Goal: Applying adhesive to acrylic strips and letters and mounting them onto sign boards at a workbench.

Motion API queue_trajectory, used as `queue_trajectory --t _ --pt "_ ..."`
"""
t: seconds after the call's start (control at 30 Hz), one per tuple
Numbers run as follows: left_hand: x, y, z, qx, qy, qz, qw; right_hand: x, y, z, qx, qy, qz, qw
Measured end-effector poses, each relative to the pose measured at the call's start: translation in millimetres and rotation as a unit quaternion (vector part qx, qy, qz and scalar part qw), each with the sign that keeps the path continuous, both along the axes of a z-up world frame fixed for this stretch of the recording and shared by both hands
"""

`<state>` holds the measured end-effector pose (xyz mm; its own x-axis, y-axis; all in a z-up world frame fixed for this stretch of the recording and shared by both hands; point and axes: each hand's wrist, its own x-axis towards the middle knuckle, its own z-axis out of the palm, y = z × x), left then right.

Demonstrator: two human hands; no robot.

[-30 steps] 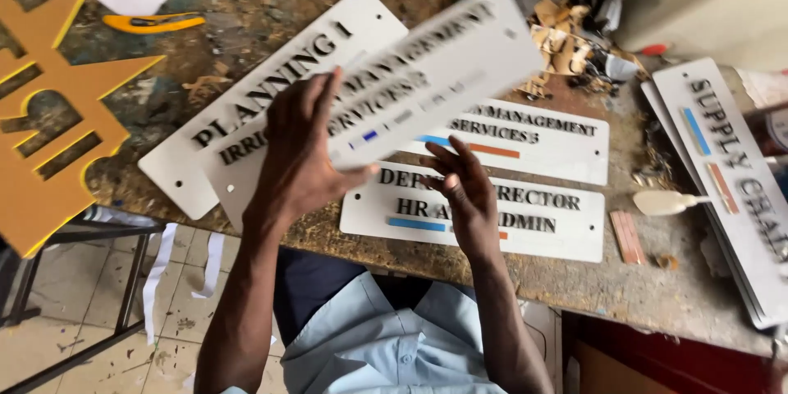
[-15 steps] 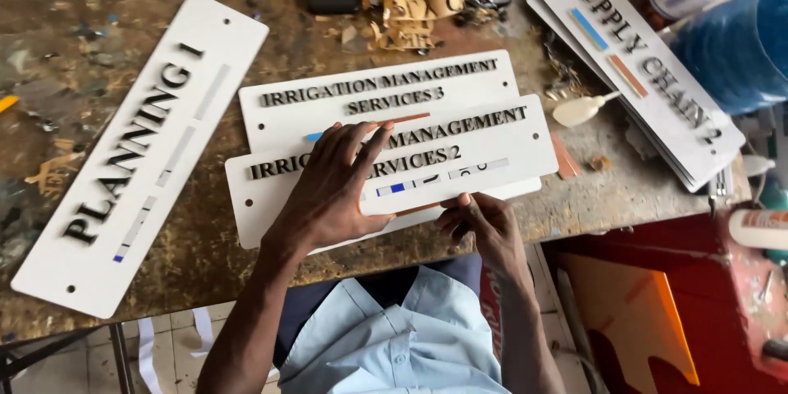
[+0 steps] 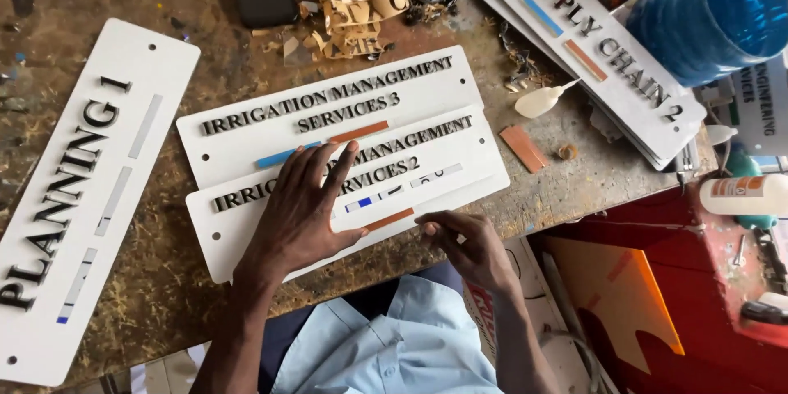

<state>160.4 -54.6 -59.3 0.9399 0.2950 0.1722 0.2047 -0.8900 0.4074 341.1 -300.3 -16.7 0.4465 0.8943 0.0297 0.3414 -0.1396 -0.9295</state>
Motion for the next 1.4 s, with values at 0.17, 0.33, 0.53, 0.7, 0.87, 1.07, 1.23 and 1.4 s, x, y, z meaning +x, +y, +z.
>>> queue_trajectory --t 0.17,0.33,0.53,0.7,0.87,1.07,1.23,1.4 --pt "-5.1 -1.7 -3.1 0.009 0.014 -0.006 1.000 -9.2 19.8 -21.3 0.069 -0.026 -0.011 0.997" --pt "-29.8 -8.8 5.2 0.004 -0.073 0.031 0.997 -37.4 47.5 -15.4 0.114 -0.022 0.060 0.991" --pt "-93.3 -14.5 -5.5 -0.070 -0.205 0.181 0.959 -48.7 78.5 -18.4 0.112 -0.082 0.136 0.981" --pt "-114.0 -21.2 -18.1 -0.051 -0.181 0.237 0.953 -60.0 118.5 -13.5 0.086 -0.307 0.193 0.928" --pt "-114.1 -22.8 -29.4 -0.078 -0.146 0.239 0.957 -83.2 156.7 -13.0 0.102 -0.350 0.249 0.897" --pt "-112.2 -21.3 -37.7 -0.074 -0.137 0.239 0.958 -90.1 164.0 -29.2 0.098 -0.353 0.256 0.894" --pt "-114.0 -22.9 -46.3 -0.077 -0.149 0.242 0.956 -86.4 160.1 -47.0 0.096 -0.372 0.261 0.886" --pt "-111.2 -20.8 -34.5 -0.085 -0.154 0.248 0.953 -83.0 161.9 -48.6 0.077 -0.393 0.277 0.873"
